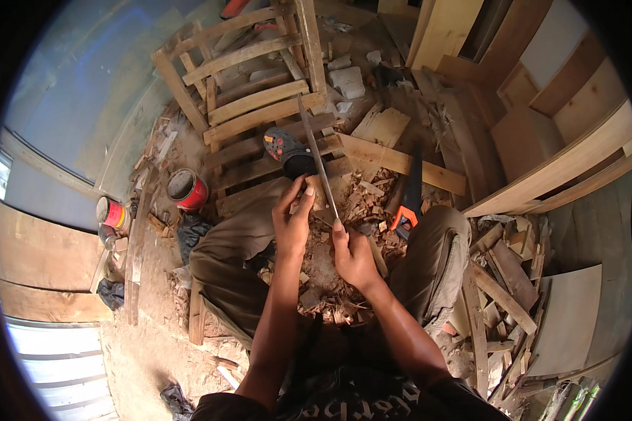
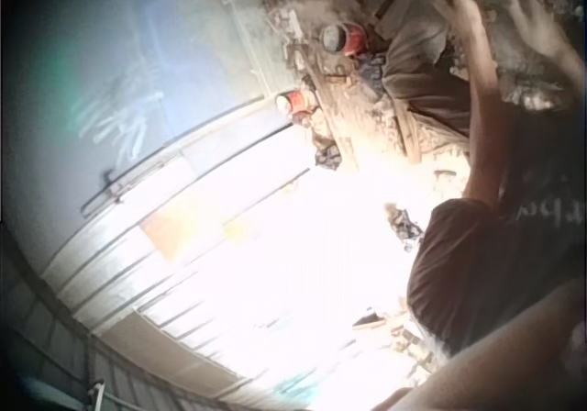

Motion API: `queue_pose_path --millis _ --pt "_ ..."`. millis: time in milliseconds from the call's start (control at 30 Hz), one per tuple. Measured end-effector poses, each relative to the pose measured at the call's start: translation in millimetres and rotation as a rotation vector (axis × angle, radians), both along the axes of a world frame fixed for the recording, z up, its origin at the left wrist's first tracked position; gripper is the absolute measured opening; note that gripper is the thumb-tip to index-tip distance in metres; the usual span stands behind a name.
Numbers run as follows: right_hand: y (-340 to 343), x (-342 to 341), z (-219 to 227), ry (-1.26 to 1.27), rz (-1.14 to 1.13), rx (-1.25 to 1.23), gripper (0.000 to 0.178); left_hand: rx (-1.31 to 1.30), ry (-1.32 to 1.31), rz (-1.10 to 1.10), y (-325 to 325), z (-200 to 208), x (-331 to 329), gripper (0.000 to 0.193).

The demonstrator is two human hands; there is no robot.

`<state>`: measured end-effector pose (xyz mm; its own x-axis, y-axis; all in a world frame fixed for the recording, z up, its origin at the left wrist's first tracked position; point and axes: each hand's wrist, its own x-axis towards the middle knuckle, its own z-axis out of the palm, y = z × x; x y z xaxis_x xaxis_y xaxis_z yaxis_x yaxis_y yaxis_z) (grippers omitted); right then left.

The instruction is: The person sits on the floor and uses a hand saw to cut a small piece of wood. They then switch to a knife to shave and shape the wood piece, repeatedly adjusting its position.

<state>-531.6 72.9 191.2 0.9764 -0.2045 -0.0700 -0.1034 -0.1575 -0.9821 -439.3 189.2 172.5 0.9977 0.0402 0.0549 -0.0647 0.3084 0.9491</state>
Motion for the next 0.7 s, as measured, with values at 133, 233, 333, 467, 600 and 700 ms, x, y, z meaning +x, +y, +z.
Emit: queue_pose_path --millis 133,233,333,467,600,700 --pt "-14.6 6.6 16.9 0.129 0.1 0.183 0.062 0.018 -0.015 0.019 -1.5 4.1 8.5 0.042" --pt "-11.6 7.7 27.9 -0.119 -0.013 -0.337 0.061 0.121 0.018 0.085 -5.3 9.4 13.6 0.044" --pt "-8.3 -1.1 57.4 -0.389 -0.093 -0.167 0.057 0.141 0.097 0.072 -6.9 17.3 13.3 0.047" --pt "-7.1 -7.5 56.8 -0.594 -0.085 -0.119 0.037 0.244 0.085 0.036 0.4 7.6 17.9 0.054" --pt "-22.8 8.4 -40.0 -0.056 -0.078 -0.395 0.051 0.178 0.084 0.016 -0.9 8.8 12.9 0.058" --pt "-21.3 4.9 -32.8 0.011 -0.04 -0.352 0.052 0.138 0.128 0.002 0.6 14.4 6.1 0.059"
